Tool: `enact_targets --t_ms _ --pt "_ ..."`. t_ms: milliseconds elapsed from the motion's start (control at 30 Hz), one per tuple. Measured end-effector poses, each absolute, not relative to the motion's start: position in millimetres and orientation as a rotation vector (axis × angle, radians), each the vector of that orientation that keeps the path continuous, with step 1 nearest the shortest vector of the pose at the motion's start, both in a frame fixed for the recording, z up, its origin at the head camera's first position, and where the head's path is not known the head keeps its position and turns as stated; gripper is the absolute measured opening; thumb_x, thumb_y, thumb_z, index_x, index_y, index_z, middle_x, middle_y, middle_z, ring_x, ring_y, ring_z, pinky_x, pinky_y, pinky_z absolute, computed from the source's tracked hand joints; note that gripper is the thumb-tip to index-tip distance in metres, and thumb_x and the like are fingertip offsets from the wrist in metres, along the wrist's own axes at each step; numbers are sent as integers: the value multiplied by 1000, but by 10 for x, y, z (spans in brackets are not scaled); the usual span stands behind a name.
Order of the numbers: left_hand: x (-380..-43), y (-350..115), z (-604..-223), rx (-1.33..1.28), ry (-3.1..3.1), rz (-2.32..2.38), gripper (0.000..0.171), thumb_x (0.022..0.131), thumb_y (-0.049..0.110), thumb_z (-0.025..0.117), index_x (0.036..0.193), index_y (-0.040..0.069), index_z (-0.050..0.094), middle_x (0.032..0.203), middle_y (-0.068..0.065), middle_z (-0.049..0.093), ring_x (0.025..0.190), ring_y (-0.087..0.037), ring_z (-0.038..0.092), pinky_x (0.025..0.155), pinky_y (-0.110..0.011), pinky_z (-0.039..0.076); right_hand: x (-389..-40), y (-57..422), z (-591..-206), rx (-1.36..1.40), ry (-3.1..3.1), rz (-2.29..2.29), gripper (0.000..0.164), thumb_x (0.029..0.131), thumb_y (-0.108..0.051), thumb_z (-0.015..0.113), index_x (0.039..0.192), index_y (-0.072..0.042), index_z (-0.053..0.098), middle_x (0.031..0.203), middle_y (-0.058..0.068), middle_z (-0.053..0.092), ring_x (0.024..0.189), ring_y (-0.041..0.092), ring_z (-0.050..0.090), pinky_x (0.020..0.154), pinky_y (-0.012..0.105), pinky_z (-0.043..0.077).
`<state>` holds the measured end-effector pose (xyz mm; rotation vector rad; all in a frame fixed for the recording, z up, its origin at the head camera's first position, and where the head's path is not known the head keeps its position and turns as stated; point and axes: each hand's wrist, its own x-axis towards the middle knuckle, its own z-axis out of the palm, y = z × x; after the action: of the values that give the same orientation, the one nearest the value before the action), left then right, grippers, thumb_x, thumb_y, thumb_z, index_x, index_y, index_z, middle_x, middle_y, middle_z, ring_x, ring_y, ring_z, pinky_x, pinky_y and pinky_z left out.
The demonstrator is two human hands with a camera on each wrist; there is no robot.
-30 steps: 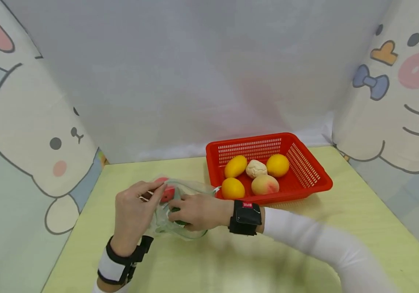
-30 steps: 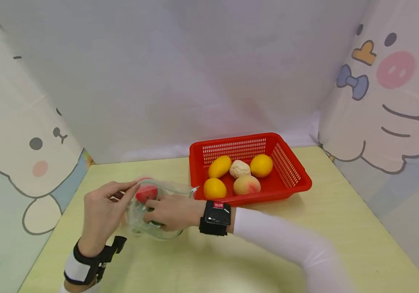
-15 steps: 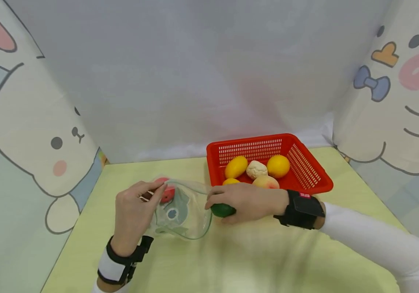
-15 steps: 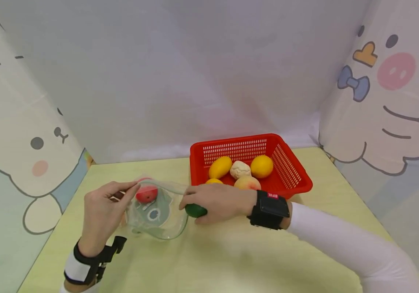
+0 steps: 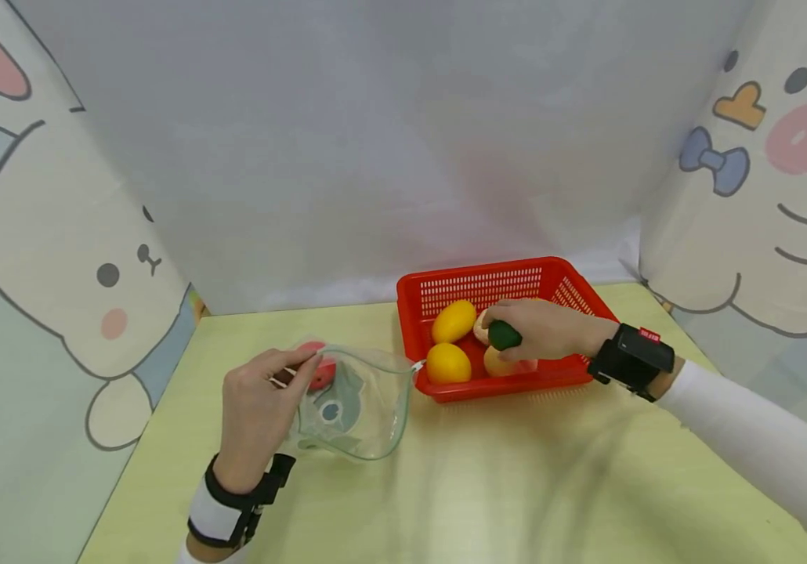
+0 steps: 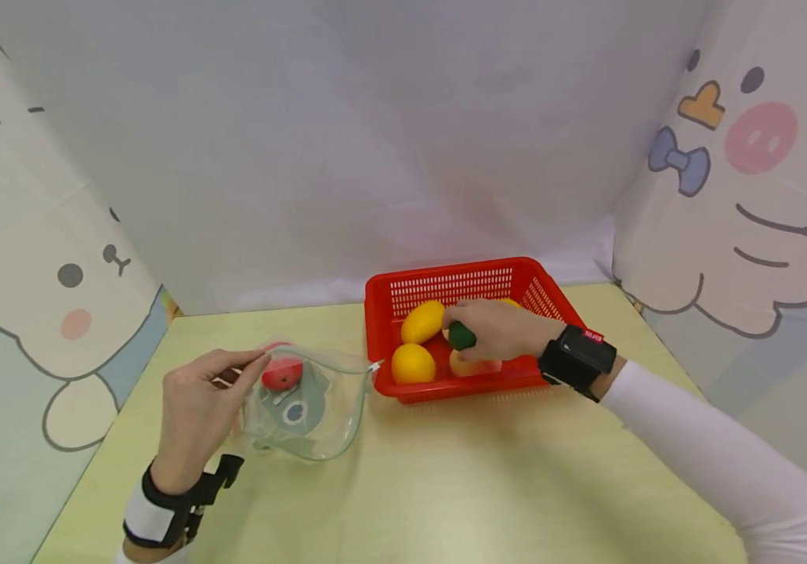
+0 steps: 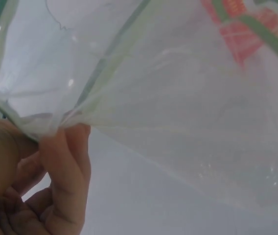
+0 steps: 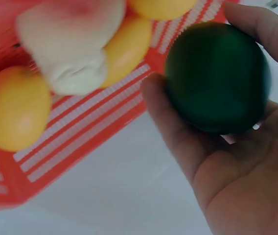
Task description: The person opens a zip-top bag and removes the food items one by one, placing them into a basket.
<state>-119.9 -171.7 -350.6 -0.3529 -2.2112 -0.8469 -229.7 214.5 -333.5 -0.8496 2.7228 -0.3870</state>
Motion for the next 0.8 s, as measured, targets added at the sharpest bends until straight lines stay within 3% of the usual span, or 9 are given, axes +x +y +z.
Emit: enact_targets --t_ms 267,400,667,800 --pt "-1198 -1718 -3501 -345 -2223 -855 12 82 5 90 93 5 86 77 -7 80 58 -16 69 61 -7 51 -2622 2636 -3487 -739 2738 -215 45 86 -22 88 123 -5 69 111 6 73 97 21 64 95 49 63" --pt "-1196 -1715 -3497 -353 -2223 -858 11 83 4 89 93 6 86 78 -7 80 58 -17 70 61 -7 51 -2758 2786 -3552 -626 2684 -168 45 85 -18 88 121 0 68 106 10 70 93 24 59 91 48 62" --pt "-1181 -1719 -3478 -341 -2229 -867 9 85 5 87 93 7 86 79 -7 81 59 -18 70 61 -7 51 -2897 2911 -3709 -501 2567 -128 49 83 -28 91 121 -5 70 108 9 67 99 27 56 95 49 54" --pt "-1184 -1726 -3473 -348 -2220 -864 9 85 6 87 94 7 86 78 -6 80 59 -18 70 60 -8 51 -2906 2931 -3723 -485 2551 -144 50 81 -24 93 121 -4 71 110 10 69 99 28 57 92 45 55"
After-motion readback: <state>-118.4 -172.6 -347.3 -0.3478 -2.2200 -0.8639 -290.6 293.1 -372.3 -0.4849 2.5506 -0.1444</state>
